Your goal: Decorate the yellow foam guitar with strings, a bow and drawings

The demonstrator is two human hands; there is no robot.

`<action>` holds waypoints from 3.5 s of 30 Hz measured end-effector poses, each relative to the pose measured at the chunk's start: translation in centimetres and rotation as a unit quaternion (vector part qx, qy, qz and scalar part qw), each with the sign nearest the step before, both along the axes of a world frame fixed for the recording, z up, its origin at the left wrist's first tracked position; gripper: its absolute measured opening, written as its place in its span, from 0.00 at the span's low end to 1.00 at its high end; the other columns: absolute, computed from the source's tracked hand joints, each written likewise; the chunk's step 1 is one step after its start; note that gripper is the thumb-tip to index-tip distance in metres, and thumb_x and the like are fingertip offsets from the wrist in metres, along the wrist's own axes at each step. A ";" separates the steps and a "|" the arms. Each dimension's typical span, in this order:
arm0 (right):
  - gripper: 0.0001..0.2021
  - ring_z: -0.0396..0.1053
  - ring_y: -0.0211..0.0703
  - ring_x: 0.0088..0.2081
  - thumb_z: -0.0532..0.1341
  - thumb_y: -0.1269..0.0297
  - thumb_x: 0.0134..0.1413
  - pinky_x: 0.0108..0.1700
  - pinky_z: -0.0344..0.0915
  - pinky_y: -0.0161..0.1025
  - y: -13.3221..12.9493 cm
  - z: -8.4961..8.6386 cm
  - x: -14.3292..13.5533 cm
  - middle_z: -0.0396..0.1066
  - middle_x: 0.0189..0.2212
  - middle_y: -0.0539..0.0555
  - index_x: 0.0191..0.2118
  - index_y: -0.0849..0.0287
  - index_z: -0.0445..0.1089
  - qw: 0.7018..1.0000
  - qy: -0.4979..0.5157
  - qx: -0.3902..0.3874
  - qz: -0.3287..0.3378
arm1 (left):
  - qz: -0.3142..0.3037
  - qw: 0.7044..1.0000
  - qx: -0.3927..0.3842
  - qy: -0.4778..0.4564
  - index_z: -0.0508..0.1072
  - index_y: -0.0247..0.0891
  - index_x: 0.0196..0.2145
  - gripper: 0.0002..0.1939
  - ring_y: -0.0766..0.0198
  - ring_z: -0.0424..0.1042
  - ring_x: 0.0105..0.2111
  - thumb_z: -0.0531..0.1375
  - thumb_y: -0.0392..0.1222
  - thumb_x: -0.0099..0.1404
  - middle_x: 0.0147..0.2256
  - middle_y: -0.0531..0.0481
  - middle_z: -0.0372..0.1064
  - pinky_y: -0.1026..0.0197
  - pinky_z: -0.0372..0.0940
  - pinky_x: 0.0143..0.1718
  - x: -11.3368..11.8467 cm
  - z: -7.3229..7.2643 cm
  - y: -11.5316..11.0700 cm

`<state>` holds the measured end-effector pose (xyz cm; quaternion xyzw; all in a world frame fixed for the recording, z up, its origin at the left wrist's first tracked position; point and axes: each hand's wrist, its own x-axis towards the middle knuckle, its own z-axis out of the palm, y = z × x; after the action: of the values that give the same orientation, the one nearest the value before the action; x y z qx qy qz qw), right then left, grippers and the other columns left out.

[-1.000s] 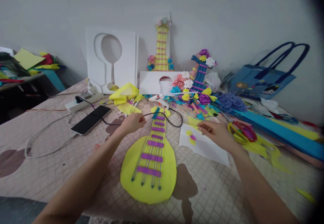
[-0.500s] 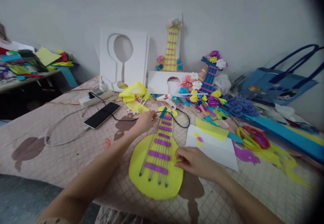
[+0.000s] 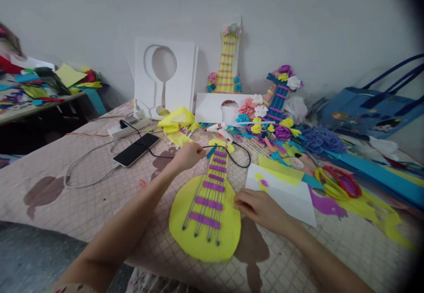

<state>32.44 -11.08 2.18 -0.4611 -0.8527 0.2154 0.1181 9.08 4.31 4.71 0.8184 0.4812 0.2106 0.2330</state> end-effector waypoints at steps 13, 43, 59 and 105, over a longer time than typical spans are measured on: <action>0.05 0.65 0.40 0.28 0.57 0.66 0.53 0.32 0.58 0.36 13.2 0.7 1.7 0.71 0.29 0.53 0.32 0.59 0.69 0.975 0.026 0.124 -0.180 | 0.004 0.999 -0.040 0.034 0.72 0.33 0.27 0.07 0.69 0.68 0.18 0.55 0.36 0.59 0.24 0.49 0.72 0.68 0.56 0.22 -0.1 -0.1 -0.4; 0.14 0.72 0.39 0.27 0.60 0.52 0.52 0.23 0.65 0.32 16.7 0.5 0.9 0.72 0.28 0.54 0.29 0.57 0.59 0.932 0.289 -0.020 -0.218 | -0.009 0.988 -0.048 -0.145 0.73 0.32 0.37 0.09 0.71 0.71 0.20 0.55 0.37 0.63 0.30 0.48 0.75 0.71 0.62 0.21 1.4 -2.2 1.3; 0.12 0.65 0.38 0.23 0.56 0.52 0.54 0.26 0.64 0.35 17.8 -0.1 2.1 0.68 0.24 0.50 0.31 0.57 0.65 0.943 0.220 0.078 -0.235 | -0.032 0.996 0.079 0.021 0.77 0.35 0.31 0.06 0.57 0.73 0.34 0.61 0.37 0.58 0.32 0.45 0.74 0.61 0.64 0.35 8.1 -1.2 4.3; 0.13 0.69 0.48 0.33 0.63 0.59 0.47 0.35 0.65 0.41 21.9 3.8 7.1 0.74 0.33 0.58 0.37 0.62 0.70 0.939 0.122 0.172 -0.272 | -0.008 0.998 -0.041 0.042 0.63 0.37 0.08 0.24 0.56 0.72 0.26 0.68 0.54 0.44 0.09 0.49 0.58 0.65 0.60 0.27 6.2 -1.7 9.2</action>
<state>39.50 10.80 5.96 -0.6185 -0.6978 0.0792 0.3525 15.29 13.52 3.01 0.8200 0.4925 0.1538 0.2478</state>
